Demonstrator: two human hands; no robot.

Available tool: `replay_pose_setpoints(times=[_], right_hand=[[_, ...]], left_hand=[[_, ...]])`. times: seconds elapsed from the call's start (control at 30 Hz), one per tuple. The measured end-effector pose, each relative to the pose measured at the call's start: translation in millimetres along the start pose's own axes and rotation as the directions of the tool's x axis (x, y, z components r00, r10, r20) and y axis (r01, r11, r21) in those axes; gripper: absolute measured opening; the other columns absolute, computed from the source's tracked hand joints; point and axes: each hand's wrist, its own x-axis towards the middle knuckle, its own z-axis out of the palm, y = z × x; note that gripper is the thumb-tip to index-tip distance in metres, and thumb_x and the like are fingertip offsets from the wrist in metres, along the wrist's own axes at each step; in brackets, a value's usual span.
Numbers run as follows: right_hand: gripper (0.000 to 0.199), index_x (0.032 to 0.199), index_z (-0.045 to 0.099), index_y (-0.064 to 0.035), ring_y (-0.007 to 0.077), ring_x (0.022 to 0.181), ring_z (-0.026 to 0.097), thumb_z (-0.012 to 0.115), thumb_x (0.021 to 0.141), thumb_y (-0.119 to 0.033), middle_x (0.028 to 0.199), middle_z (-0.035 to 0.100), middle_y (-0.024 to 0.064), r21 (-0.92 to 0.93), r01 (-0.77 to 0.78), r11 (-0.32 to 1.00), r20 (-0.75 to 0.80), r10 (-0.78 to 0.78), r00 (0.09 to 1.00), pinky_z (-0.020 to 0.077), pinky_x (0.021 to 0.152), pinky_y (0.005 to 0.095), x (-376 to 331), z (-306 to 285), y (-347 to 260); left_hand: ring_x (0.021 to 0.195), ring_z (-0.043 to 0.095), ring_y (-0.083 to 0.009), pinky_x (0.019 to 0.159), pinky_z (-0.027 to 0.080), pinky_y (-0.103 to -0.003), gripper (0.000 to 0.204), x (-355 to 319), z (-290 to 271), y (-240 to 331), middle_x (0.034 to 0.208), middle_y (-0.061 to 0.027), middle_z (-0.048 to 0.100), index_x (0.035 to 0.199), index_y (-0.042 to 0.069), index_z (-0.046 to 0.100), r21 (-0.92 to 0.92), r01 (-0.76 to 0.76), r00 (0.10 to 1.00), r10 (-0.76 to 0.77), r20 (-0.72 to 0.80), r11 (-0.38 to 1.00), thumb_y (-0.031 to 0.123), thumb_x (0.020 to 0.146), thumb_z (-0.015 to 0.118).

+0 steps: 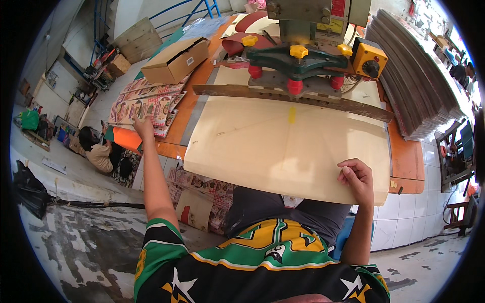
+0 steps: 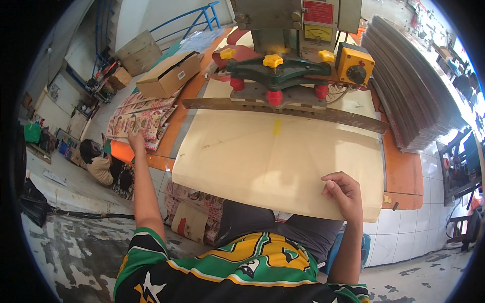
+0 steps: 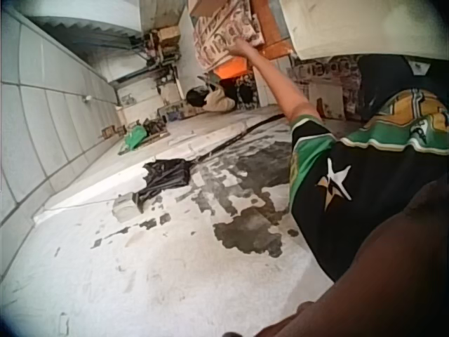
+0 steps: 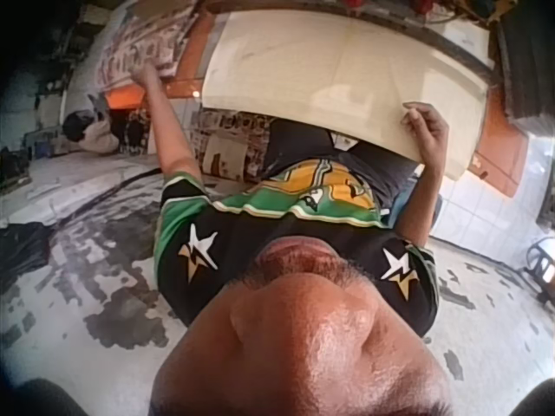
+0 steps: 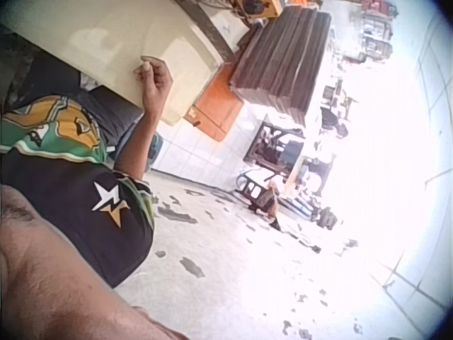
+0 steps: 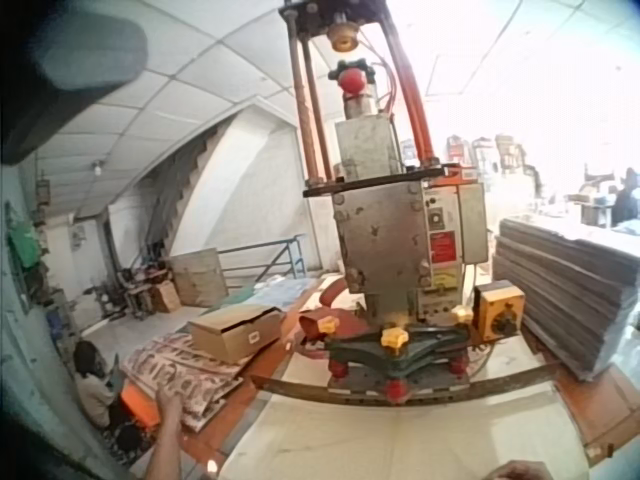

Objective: The person aligns the edges of printed plastic film and places them under a heat-sealer bar to seal the bags before stacking them.

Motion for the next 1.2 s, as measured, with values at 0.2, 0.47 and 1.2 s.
replay_pose_setpoints(times=[0.2,0.47,1.2], right_hand=[[0.016,0.107,0.068,-0.0007,0.0062,0.068,0.059,0.06,0.102,-0.014,0.076,0.067,0.0018,-0.005,-0.011,1.0,-0.007,0.011,1.0,0.0448,0.062,0.0206,-2,-1,-3],[0.018,0.11,0.068,-0.0001,0.0065,0.074,0.061,0.061,0.103,-0.016,0.08,0.067,0.0026,0.007,-0.036,0.999,0.031,0.036,0.999,0.0478,0.065,0.0213,-2,-4,-4],[0.018,0.113,0.07,-0.0019,0.0076,0.077,0.065,0.06,0.104,-0.015,0.082,0.069,0.0021,0.032,-0.005,0.999,0.175,-0.001,0.985,0.0509,0.07,0.0231,-3,-15,-27]], left_hand=[[0.147,0.026,-0.0515,0.118,0.03,-0.057,0.083,-6,10,0,0.159,-0.0357,0.025,0.157,0.005,0.034,0.162,-0.079,0.996,0.071,0.054,0.984,0.044,0.092,0.068],[0.15,0.018,-0.0516,0.119,0.028,-0.056,0.078,-23,9,5,0.162,-0.0336,0.022,0.158,0.009,0.035,0.222,-0.111,0.993,0.101,0.058,0.969,0.05,0.097,0.061],[0.152,0.023,-0.0434,0.117,0.032,-0.048,0.073,-23,23,-18,0.163,-0.0234,0.03,0.157,0.008,0.037,0.051,-0.245,0.969,0.246,-0.007,0.968,0.053,0.102,0.053]])
